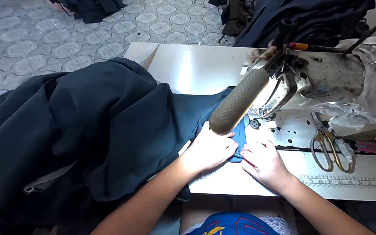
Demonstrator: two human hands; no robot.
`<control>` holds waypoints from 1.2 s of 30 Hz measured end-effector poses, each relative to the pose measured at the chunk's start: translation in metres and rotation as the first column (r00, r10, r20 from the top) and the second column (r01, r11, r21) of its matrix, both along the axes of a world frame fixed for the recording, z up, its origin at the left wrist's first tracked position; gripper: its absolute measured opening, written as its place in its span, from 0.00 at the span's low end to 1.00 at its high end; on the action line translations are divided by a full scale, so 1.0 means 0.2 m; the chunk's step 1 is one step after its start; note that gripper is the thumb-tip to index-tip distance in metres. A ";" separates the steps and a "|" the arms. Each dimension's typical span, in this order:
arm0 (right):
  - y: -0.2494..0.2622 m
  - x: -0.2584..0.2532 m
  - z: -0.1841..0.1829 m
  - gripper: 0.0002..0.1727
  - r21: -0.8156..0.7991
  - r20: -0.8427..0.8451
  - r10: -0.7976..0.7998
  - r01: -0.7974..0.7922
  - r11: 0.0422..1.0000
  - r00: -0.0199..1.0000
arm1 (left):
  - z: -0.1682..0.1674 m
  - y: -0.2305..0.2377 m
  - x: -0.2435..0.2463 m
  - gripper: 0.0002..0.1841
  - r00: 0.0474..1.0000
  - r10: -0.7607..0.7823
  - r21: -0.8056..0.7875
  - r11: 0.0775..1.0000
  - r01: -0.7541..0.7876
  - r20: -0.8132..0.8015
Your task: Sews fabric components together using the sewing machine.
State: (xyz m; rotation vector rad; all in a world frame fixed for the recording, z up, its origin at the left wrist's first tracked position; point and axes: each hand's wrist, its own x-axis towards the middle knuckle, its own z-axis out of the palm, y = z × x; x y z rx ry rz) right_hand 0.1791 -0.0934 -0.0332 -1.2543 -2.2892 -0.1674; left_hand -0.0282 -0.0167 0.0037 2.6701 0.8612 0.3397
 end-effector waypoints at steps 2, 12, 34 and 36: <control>0.04 0.00 0.02 0.15 -0.033 0.014 0.008 -0.008 0.999 1.000 | 0.02 0.04 0.00 0.26 0.999 0.006 -0.073 0.997 -0.009 -0.043; 0.28 0.05 0.07 0.14 -0.283 -0.060 -0.065 0.046 0.958 0.996 | -0.16 0.23 0.10 0.23 0.986 0.120 -0.025 0.993 -0.118 0.115; 0.28 0.00 0.07 0.09 -0.292 -0.339 -0.146 0.044 0.955 0.929 | -0.04 0.33 -0.01 0.15 0.970 0.237 -0.194 0.956 -0.221 0.063; 0.29 0.01 0.08 0.10 -0.301 -0.301 -0.127 0.032 0.953 0.945 | 0.00 0.33 -0.03 0.13 0.980 0.175 -0.278 0.950 -0.143 0.095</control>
